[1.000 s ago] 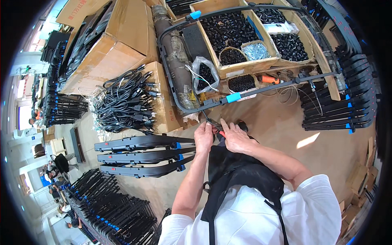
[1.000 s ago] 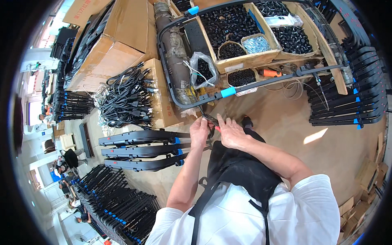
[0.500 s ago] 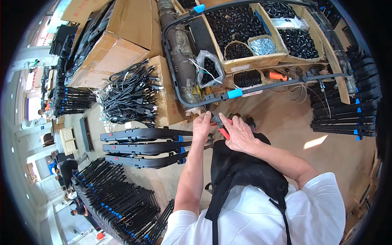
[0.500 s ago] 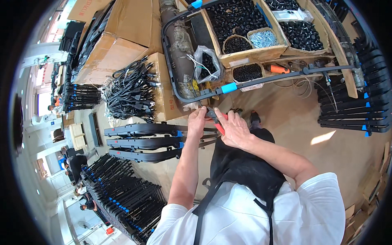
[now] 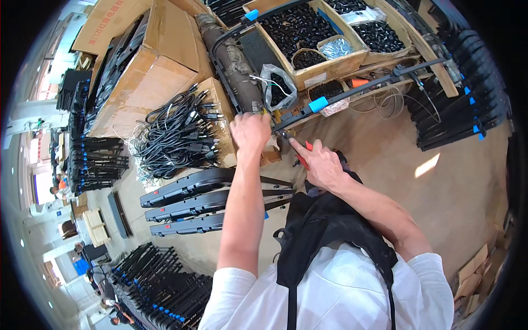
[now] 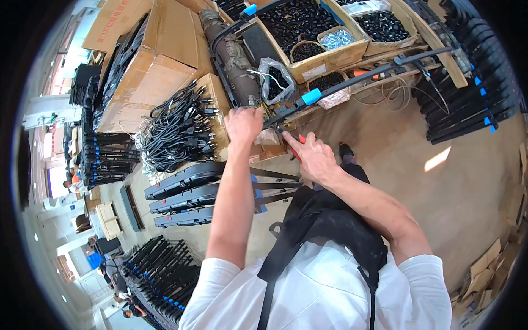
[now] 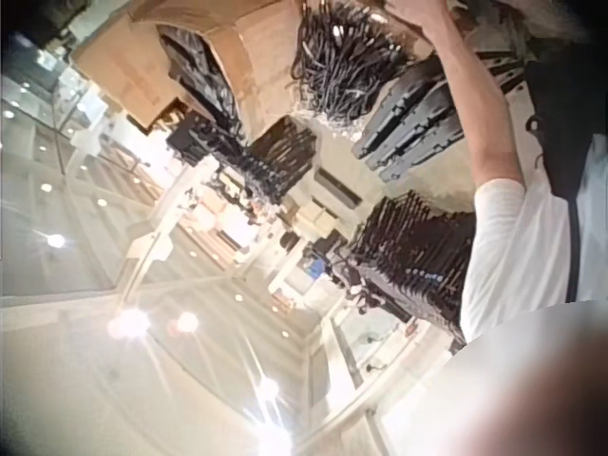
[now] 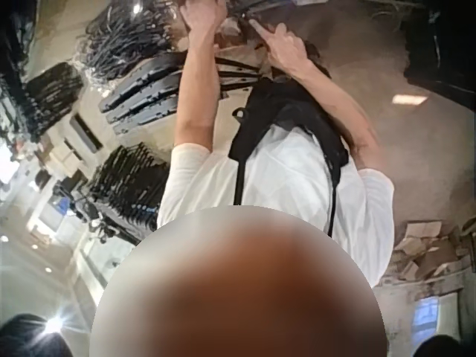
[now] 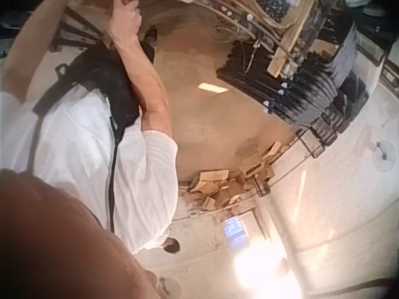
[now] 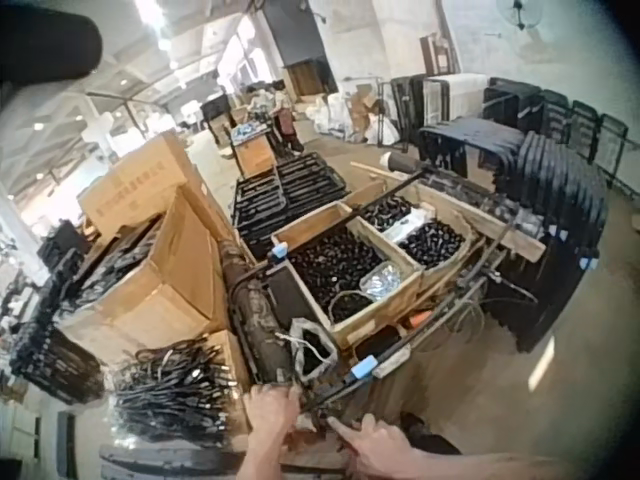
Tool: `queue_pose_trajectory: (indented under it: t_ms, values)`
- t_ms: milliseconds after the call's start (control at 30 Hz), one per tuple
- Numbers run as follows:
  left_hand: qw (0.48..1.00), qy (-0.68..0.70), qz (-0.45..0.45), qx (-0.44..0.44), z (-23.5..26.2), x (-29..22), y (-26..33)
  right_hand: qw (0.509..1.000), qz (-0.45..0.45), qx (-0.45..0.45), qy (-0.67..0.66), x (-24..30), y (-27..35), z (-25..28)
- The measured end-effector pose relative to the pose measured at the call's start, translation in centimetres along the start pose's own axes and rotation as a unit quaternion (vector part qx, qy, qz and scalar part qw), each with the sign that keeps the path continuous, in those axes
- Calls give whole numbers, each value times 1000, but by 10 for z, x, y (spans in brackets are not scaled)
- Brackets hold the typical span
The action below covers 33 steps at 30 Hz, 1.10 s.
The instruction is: Assembling parts of a metal equipment frame, including wiring and securing components with a power drill.
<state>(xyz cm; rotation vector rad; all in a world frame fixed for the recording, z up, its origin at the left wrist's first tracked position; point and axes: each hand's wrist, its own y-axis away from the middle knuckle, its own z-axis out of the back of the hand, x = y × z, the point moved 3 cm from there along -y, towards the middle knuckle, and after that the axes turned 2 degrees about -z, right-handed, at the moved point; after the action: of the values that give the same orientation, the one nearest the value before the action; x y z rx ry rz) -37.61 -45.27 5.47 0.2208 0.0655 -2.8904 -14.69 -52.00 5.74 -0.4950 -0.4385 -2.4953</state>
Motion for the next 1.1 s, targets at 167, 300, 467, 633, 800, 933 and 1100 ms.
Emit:
queue_pose_trajectory:
  t_ms: [167,300,467,633,800,933,1100]
  values:
    - [987,-44,-110,112,-44,7,-18,998,-51,-32,24,25,-8,-16]
    - [987,85,-97,93,-50,3,-13,993,-85,-62,44,34,-9,-34]
    - [991,84,-46,98,-47,-1,-18,983,-150,-59,86,65,-15,-44]
    - [991,104,-8,78,-51,-1,-20,982,-168,-41,81,72,-19,-46]
    - [990,111,9,84,-52,6,-25,987,-153,-16,-54,53,-20,-31]
    - [990,113,12,87,-55,6,-24,775,-56,100,-622,-13,-28,-70]
    - [992,111,13,64,-54,-6,-25,726,-127,139,-661,-20,-32,-91]
